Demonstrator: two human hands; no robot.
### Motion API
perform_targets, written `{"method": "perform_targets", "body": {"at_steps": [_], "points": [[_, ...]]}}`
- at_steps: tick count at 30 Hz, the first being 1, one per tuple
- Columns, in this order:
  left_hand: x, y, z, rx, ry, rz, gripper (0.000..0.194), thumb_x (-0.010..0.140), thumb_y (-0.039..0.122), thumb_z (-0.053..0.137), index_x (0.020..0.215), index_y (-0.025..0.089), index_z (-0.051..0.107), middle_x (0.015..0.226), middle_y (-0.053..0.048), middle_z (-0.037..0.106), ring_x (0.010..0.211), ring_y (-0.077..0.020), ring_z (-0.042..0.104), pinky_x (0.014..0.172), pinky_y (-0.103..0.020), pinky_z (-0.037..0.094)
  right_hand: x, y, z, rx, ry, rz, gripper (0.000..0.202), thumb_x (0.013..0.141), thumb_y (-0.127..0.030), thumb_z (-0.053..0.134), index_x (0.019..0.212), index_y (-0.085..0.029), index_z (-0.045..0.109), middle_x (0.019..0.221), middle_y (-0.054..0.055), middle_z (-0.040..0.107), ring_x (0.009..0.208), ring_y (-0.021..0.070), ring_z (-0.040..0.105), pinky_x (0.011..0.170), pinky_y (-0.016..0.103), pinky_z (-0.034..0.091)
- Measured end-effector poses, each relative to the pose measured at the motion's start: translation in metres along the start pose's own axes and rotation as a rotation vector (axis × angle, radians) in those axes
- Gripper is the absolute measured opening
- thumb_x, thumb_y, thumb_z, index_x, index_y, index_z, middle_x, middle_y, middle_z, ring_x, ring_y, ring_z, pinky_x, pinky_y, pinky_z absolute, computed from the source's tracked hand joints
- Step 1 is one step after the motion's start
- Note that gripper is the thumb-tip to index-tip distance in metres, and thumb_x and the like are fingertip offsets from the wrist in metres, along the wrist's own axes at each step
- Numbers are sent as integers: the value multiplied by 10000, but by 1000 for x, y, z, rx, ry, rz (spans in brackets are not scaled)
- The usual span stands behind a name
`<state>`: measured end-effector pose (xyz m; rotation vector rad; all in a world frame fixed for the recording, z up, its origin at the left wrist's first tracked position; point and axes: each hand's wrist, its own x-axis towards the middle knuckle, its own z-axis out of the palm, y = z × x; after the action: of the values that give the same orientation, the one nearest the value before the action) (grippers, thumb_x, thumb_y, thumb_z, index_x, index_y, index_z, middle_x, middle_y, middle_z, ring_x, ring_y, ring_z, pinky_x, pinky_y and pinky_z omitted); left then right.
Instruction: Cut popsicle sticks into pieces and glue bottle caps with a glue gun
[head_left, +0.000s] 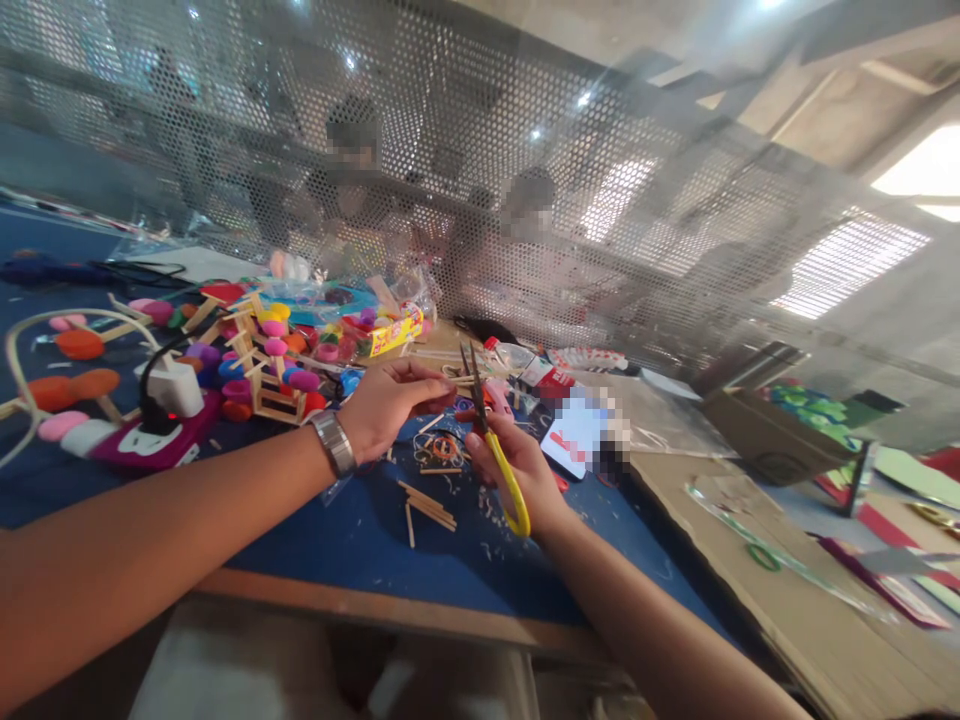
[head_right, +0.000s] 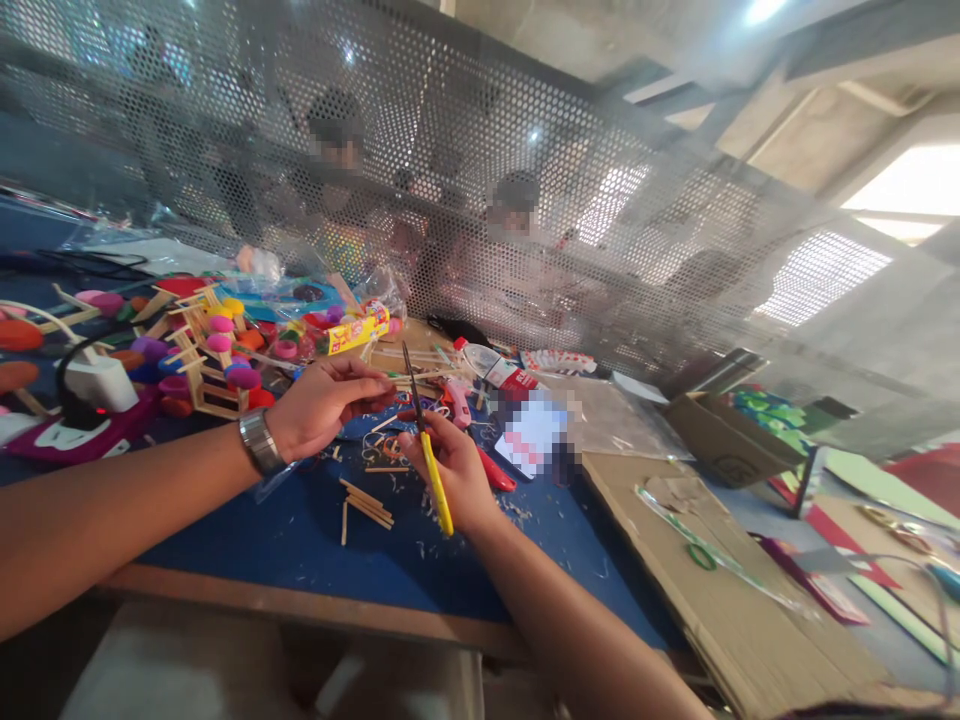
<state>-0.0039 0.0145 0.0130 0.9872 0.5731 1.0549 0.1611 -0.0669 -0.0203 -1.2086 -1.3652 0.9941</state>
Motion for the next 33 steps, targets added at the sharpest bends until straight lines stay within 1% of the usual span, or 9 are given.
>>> {"method": "perform_targets", "body": {"at_steps": [8,14,21,29,33], "points": [[1,0,1,16,16,14,83,703,81,748,685,132,686,697,-16,731,660,-119,683,741,-305,552,-1,0,-1,-5,2,-8,516,773,-574,731,1113,-195,649,614,-76,399,498,90,344,472,255,294],[1,-1,1,23,25,26,89,703,80,752,674,134,687,673,-11,722,650,-114,677,722,-288,542,-1,-1,-2,7,-6,-12,505,766,-566,742,1095,-198,638,663,-66,419,529,92,367,486,254,303],[-1,-2,2,29,-19,14,82,686,79,758,669,130,696,697,-12,723,682,-123,686,785,-323,562,-2,-7,0,-44,-9,-6,488,769,-557,737,1075,-188,652,616,-73,403,509,94,353,489,263,306],[0,-2,-1,48,-79,-1,108,649,86,794,701,122,706,691,-5,719,665,-115,677,737,-291,539,-2,-4,-1,11,7,-30,416,753,-498,775,1020,-197,664,624,-77,390,505,84,329,478,252,285],[0,-1,-2,64,-106,-4,123,652,100,805,721,118,704,708,-9,721,667,-115,673,730,-291,532,-2,-2,-2,15,-8,-36,416,769,-502,764,1040,-202,667,630,-75,395,505,85,327,483,256,293]]}}
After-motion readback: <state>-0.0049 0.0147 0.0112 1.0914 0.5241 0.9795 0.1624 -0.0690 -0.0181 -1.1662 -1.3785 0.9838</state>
